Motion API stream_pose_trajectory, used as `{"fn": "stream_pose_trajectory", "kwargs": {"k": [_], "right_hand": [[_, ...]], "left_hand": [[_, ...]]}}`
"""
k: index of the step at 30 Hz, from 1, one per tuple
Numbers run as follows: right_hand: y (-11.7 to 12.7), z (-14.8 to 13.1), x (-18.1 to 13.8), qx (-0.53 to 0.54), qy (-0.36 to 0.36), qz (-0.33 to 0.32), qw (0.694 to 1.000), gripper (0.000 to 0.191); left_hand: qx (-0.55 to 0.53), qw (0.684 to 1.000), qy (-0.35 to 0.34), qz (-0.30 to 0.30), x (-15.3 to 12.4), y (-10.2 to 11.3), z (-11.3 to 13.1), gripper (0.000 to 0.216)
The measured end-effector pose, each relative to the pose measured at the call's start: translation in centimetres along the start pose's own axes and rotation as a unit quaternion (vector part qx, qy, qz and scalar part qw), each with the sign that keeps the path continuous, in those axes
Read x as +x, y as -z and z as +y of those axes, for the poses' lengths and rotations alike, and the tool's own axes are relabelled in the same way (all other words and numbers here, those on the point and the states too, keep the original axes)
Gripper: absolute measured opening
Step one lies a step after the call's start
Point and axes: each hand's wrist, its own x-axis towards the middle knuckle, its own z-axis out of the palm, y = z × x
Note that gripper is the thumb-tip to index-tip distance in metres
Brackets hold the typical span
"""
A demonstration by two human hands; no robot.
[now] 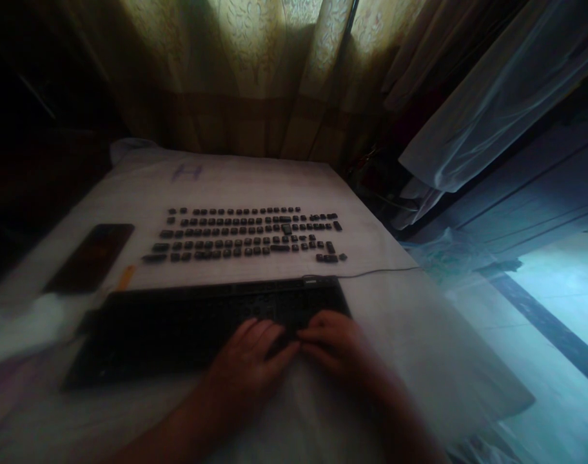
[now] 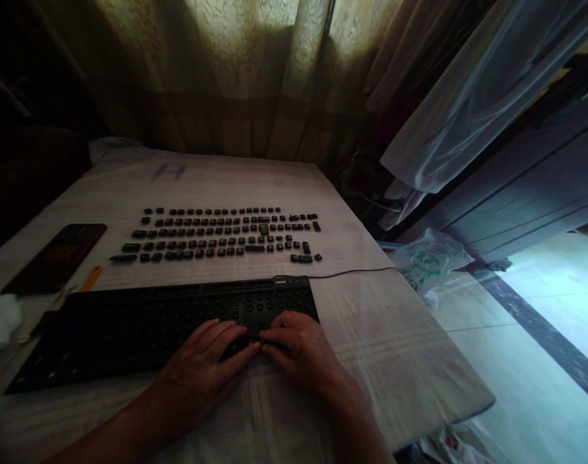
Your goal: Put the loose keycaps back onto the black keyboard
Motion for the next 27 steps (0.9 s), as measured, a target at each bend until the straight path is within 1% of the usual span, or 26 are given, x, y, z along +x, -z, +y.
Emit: {"fn": "stream_pose_trajectory", "kwargs": {"k": [9,15,20,27], "right_hand": [[-0.16,0.25,-0.08,-0.006,-0.006,-0.014,1.0,0.017],[-0.11,0.01,-0.1,-0.004,-0.004,-0.01,1.0,0.018],[-0.17,0.04,-0.12,-0.005,-0.002,-0.002,1.0,0.018],[-0.21,0.12,-0.08,-0.01,0.0,-0.006,1.0,0.019]], "left_hand": [[-0.008,1.0,0.0,-0.001,-0.13,-0.25,-0.03,0.031],[-0.002,1.0,0.0,-0.01,0.05,0.06,-0.01,0.032],[-0.001,1.0,0.001,-0.004,-0.09,-0.11,-0.04,0.033],[0.002,1.0,0.004,-0.011,-0.19,-0.18,0.0,0.033]]}}
